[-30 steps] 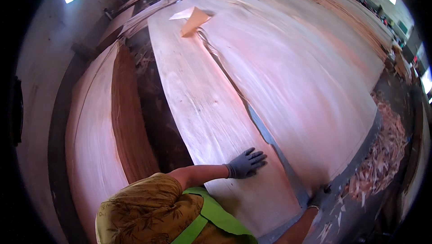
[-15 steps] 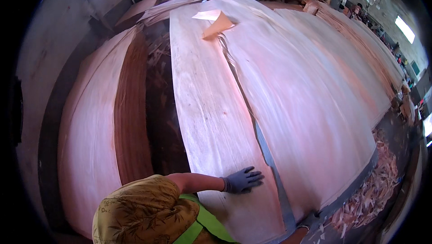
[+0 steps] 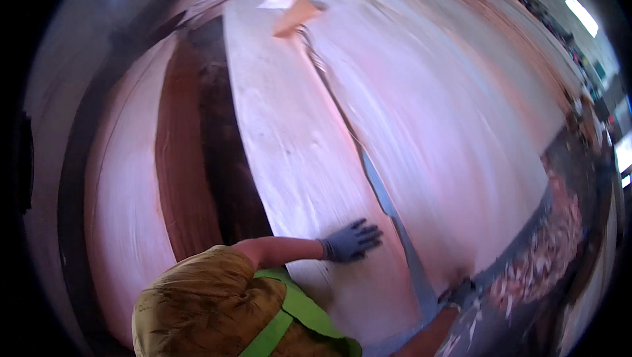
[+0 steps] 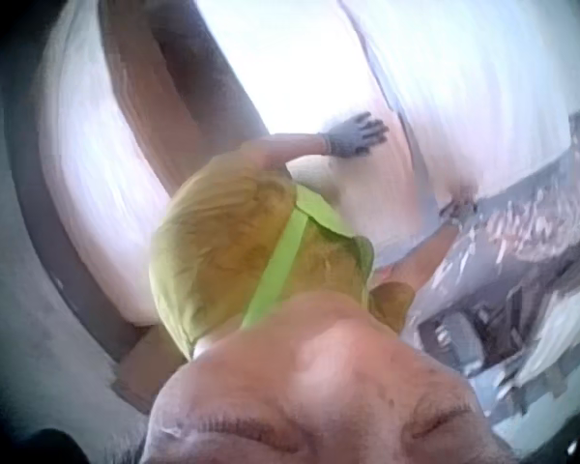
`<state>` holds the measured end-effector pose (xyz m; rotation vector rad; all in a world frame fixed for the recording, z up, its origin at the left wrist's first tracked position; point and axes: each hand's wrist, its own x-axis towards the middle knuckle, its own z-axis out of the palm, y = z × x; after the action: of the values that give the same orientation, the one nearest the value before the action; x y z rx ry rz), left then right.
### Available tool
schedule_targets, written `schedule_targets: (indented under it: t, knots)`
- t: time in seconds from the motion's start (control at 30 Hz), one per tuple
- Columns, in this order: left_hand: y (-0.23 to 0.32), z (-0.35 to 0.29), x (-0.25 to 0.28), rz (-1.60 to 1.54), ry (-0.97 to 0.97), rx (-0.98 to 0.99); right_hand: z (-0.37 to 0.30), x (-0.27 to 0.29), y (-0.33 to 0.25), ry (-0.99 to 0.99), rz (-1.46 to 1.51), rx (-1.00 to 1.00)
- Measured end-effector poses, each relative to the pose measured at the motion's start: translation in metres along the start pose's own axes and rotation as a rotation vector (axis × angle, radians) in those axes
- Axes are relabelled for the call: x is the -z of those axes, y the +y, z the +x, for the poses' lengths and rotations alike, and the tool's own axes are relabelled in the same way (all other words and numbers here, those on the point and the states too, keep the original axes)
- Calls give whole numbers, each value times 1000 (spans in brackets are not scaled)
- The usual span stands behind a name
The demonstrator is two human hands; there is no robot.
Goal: The person applies adhesive and thin strips of wood to repair cracks and gaps in large wood veneer sheets using a small tool and tape.
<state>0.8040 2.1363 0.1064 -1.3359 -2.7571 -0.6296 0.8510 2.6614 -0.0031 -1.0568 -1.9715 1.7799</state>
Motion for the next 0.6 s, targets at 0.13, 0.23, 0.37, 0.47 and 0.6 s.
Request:
schedule_targets:
  t: [0.13, 0.23, 0.37, 0.47, 0.6]
  knots:
    - [3, 9, -1, -15, -94, -31, -32, -5, -19, -91, 213, -63]
    - [7, 8, 8, 49, -23, -23, -44, -13, -39, -23, 234, -254]
    - [16, 14, 18, 62, -57, -26, -45, -21, -60, 9, 180, -263]
    - [20, 17, 21, 81, -83, 0, -39, -21, -65, 149, 231, -192]
    - [21, 19, 20, 73, -88, -11, -37, -10, -75, 210, 12, -117]
